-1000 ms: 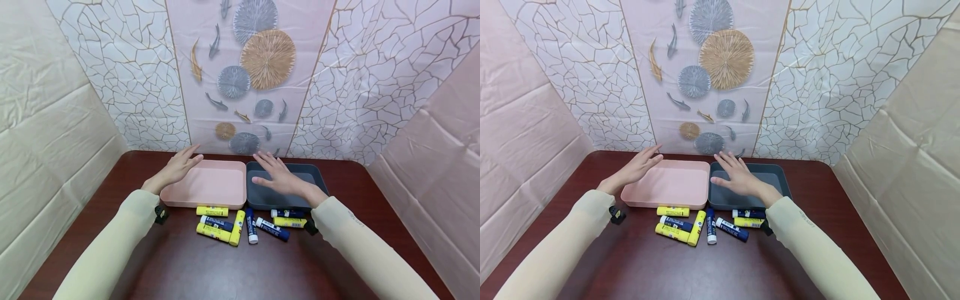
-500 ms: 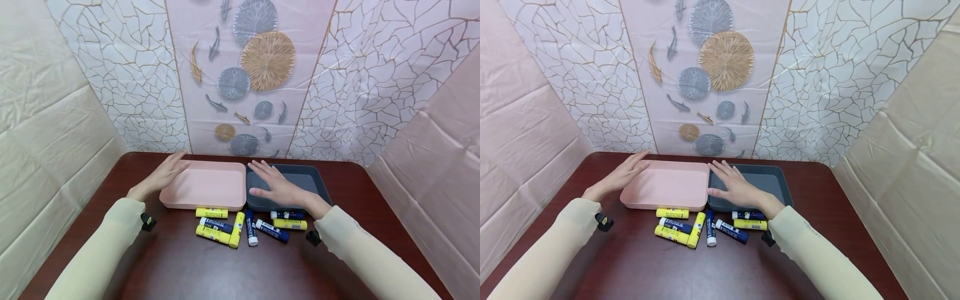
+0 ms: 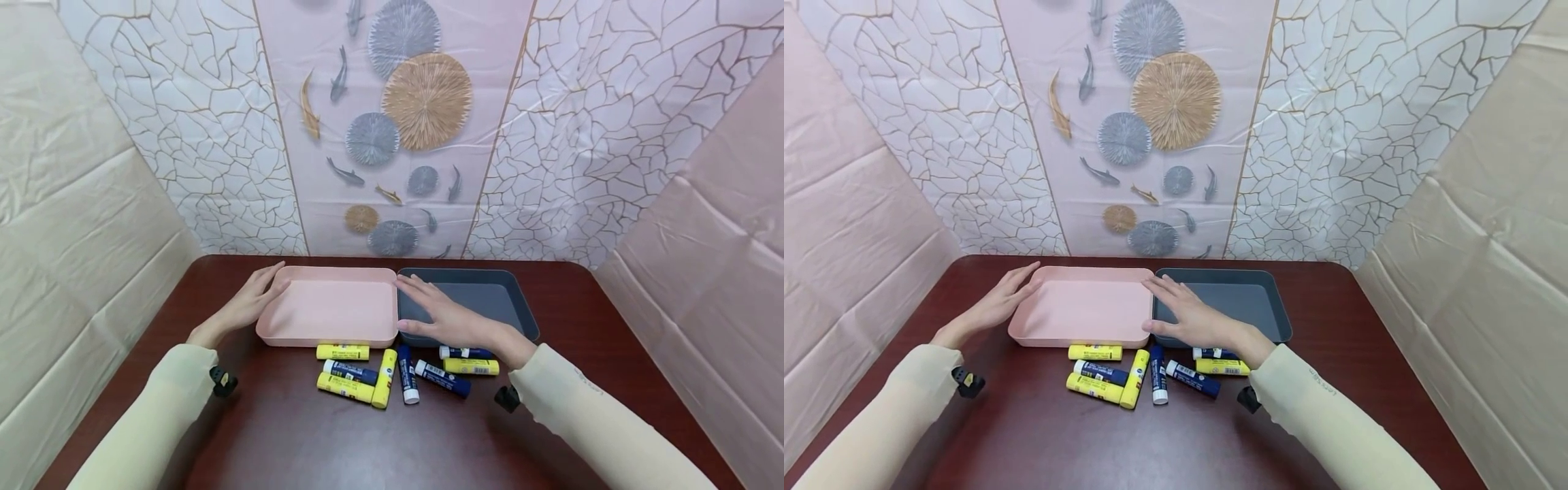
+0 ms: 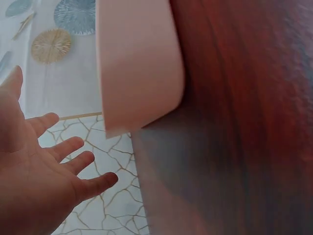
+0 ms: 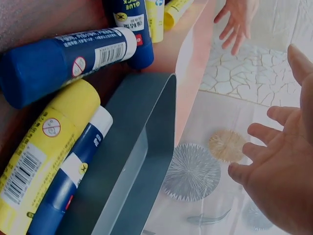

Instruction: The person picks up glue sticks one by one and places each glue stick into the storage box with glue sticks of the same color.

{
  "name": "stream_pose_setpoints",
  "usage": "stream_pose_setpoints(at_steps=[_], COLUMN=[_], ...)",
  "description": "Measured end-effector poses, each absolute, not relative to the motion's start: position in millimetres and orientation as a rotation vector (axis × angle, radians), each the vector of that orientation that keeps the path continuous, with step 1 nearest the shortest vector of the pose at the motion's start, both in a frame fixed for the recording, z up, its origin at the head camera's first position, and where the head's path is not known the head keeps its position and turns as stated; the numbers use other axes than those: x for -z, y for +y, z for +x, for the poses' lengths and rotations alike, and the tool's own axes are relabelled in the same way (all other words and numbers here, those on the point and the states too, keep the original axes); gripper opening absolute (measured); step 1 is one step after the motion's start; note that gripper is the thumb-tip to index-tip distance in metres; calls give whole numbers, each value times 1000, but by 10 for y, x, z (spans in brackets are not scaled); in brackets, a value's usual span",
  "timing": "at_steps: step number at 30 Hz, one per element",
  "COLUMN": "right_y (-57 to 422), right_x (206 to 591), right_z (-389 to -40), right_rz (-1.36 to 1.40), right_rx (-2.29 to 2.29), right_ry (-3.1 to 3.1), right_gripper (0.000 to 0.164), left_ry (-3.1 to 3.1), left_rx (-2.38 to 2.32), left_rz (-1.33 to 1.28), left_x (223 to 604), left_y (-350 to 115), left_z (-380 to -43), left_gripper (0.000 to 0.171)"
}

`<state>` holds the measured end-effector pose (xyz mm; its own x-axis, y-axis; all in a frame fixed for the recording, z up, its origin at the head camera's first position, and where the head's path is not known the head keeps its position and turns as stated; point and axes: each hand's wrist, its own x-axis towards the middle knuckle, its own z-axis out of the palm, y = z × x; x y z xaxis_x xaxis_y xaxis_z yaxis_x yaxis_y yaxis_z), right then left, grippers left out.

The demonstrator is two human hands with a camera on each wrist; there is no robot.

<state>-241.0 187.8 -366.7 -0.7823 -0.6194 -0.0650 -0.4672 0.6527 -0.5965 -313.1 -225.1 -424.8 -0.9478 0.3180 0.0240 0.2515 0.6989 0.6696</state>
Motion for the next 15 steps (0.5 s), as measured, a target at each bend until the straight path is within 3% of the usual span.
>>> stream_pose_setpoints(at_steps=[15], right_y=[1776], right_x=[3725], right_z=[-2277], right_rz=[-902], right_rx=[862], right_ry=[2549], right_gripper=[81], left_ry=[2769], left_rx=[-1124], left_rz=[420], left_x=[4418], left_y=[-2401], left_z=[-3111], left_gripper=[80])
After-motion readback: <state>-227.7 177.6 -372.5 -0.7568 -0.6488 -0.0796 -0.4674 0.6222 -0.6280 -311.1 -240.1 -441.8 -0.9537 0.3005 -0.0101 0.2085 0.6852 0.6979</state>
